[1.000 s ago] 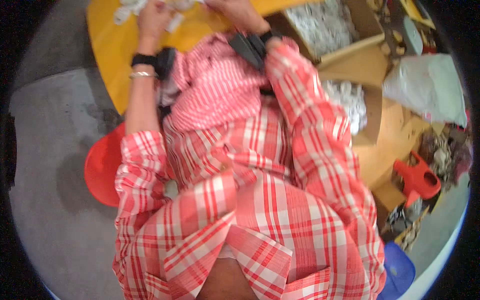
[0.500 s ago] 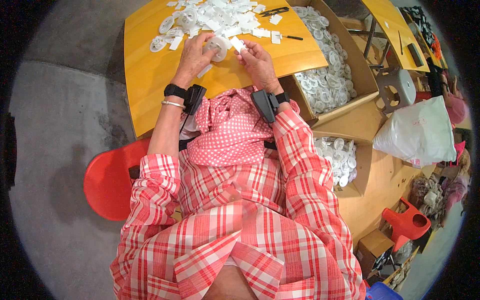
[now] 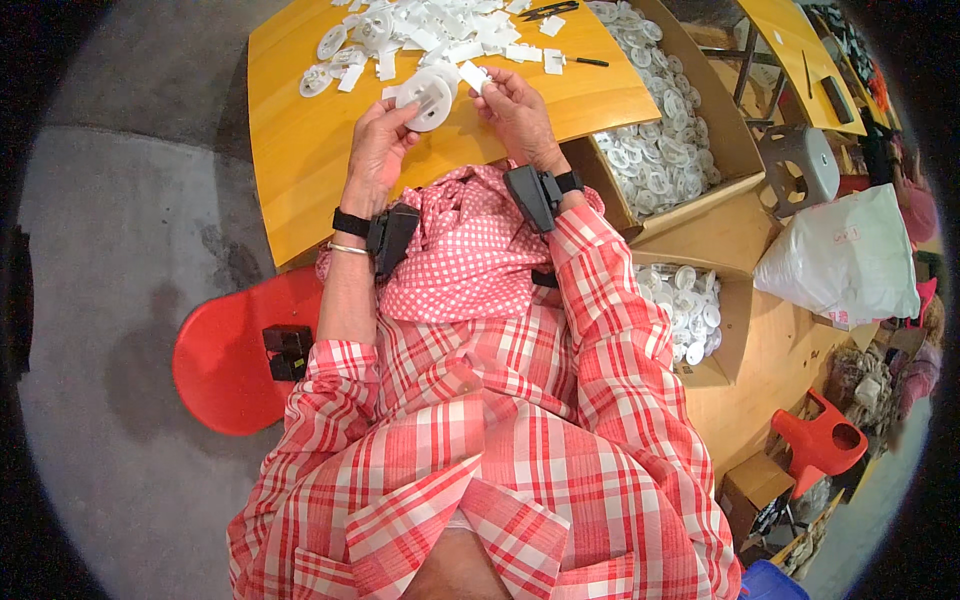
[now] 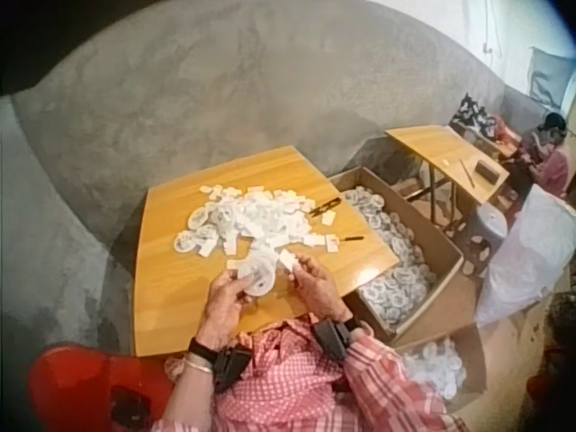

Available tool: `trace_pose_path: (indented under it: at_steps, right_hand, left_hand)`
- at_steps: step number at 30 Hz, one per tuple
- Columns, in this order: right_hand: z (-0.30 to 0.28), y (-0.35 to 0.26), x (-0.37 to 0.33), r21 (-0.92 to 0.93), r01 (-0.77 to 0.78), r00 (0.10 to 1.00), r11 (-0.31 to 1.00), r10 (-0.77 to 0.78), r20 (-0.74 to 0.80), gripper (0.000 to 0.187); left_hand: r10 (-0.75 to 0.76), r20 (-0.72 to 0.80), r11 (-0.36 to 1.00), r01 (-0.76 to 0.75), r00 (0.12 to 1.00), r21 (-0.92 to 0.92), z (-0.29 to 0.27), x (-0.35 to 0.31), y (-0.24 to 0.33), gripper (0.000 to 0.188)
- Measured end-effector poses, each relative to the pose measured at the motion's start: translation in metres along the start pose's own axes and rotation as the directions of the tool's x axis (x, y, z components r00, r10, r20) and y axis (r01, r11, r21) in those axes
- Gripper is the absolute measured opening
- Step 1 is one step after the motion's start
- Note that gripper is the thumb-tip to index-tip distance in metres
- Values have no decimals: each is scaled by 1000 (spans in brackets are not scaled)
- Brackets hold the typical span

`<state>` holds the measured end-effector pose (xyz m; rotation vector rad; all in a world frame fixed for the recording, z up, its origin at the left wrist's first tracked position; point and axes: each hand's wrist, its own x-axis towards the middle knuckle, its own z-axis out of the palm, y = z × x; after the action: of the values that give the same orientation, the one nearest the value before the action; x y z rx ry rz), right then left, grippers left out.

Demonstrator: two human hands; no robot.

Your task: Assembling plastic housings for shoe components by snapping parts together.

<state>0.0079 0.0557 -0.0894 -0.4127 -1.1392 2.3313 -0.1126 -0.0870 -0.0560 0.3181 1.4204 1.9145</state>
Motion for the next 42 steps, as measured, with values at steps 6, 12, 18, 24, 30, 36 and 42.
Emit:
trace_pose_path:
  at_steps: [6, 12, 18, 24, 30, 36, 42]
  right_hand:
    - [-1, 3, 0, -10, 18, 999, 1000, -18, 41, 30]
    - [-3, 2, 0, -22, 15, 999, 1000, -14, 47, 31]
    - [-2, 5, 1, -125, -36, 993, 991, 50, 105, 27]
    - [4, 0, -4, -339, 14, 974, 941, 64, 218, 29]
    - [2, 4, -1, -344, 64, 979, 937, 8, 205, 31]
    - [5, 3, -3, -320, 91, 978, 943, -24, 208, 27]
    - [4, 10, -4, -316, 163, 976, 935, -105, 192, 28]
  left_hand:
    - [-59, 40, 998, 60, 997, -18, -10, -1, -10, 25]
    - [-55, 44, 998, 55, 997, 0, 6, -15, -3, 25]
    - [-45, 31, 996, 43, 998, 73, 11, -20, -1, 26]
    - [5, 119, 954, -40, 993, 297, 6, -18, -7, 40]
    - [51, 182, 993, -70, 982, 97, 5, -12, -11, 61]
    - [-51, 305, 985, 98, 951, -143, 1, -13, -10, 56]
    - [-23, 277, 944, 112, 961, -311, -5, -11, -19, 50]
